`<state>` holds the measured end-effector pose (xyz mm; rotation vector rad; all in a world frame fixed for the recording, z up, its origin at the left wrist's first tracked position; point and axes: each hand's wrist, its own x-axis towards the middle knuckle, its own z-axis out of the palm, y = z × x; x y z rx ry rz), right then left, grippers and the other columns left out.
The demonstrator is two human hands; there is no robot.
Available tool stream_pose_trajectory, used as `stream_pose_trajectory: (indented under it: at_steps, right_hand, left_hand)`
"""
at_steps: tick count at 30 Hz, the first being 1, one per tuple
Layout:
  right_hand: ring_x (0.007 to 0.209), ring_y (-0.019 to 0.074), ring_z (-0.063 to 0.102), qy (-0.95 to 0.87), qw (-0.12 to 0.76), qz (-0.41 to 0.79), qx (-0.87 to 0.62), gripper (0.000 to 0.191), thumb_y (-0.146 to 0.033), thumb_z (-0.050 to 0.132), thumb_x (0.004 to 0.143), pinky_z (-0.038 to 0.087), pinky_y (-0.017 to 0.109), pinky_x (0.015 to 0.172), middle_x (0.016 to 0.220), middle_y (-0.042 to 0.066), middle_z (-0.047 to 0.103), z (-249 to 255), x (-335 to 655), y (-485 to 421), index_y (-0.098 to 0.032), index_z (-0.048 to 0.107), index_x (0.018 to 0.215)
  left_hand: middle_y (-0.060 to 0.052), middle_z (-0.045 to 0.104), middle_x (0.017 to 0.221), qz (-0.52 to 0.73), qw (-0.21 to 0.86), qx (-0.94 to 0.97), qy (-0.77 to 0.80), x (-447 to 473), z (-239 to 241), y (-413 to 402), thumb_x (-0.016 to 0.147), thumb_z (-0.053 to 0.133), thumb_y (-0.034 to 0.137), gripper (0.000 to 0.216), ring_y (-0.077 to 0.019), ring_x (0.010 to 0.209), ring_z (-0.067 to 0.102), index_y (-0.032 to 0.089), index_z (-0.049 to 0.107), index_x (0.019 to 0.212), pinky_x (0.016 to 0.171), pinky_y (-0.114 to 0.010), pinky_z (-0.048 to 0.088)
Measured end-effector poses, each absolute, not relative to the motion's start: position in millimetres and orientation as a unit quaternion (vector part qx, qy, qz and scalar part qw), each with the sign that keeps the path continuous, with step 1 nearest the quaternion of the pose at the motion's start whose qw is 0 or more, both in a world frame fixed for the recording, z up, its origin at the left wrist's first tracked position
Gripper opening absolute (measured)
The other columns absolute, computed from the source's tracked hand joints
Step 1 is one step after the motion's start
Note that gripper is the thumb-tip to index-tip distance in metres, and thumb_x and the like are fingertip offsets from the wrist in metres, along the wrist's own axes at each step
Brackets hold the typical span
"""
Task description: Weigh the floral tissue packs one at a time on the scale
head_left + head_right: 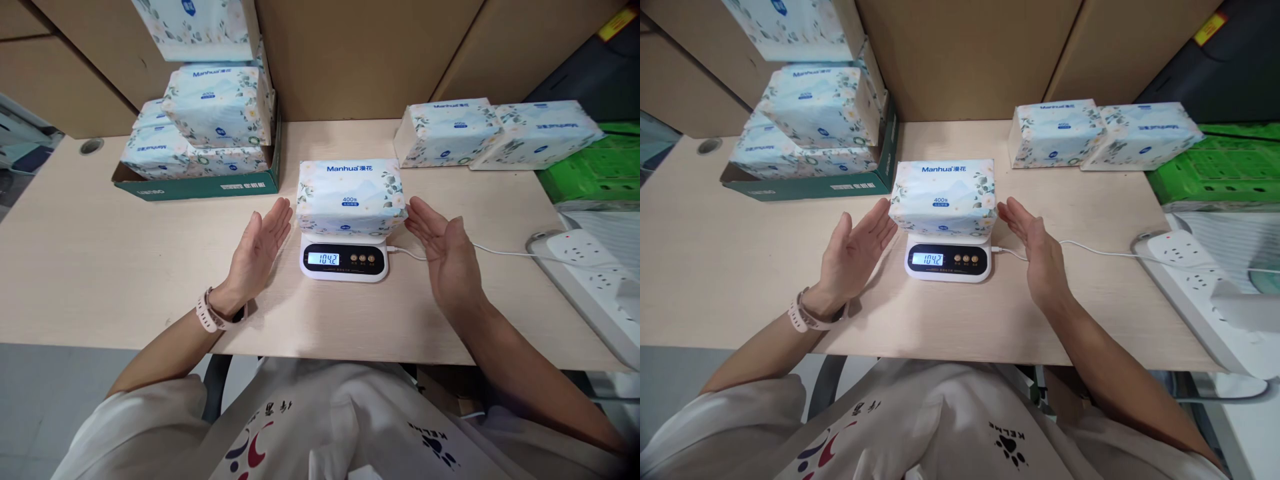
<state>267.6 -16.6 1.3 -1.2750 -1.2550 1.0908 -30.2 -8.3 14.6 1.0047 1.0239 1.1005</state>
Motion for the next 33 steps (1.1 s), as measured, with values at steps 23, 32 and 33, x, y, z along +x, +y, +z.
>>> stream_pose_trajectory:
  at_steps: [23,32,33]
  right_hand:
    - [0.162,0.0289,0.042,-0.53,0.488,0.45,-0.528,0.073,-0.08,0.029,0.102,0.031,0.061,0.139,0.157,0.0,0.064,-7.0,269.4,-13.5,-0.036,0.062,0.15]
    - [0.163,0.0298,0.041,-0.514,0.494,0.465,-0.525,0.078,-0.082,0.036,0.099,0.026,0.056,0.141,0.163,0.001,0.058,-4.8,269.0,-13.3,-0.032,0.06,0.154]
    - [0.163,0.03,0.04,-0.514,0.489,0.467,-0.528,0.079,-0.082,0.036,0.1,0.025,0.056,0.141,0.164,0.001,0.057,-5.1,269.0,-12.8,-0.032,0.059,0.155]
  left_hand:
    - [0.001,0.025,0.181,0.473,0.61,0.452,0.447,-29.2,15.5,-8.0,0.102,0.034,0.076,0.083,-0.0252,0.171,0.015,0.026,0.04,0.168,0.142,-0.042,0.015]
    - [-0.003,0.02,0.182,0.461,0.591,0.479,0.456,-31.7,13.2,-5.9,0.101,0.033,0.08,0.09,-0.0284,0.171,0.013,0.023,0.034,0.171,0.142,-0.045,0.015]
    - [-0.003,0.019,0.182,0.457,0.586,0.487,0.458,-33.1,12.1,-5.1,0.101,0.032,0.08,0.091,-0.0285,0.171,0.012,0.023,0.032,0.171,0.142,-0.046,0.014]
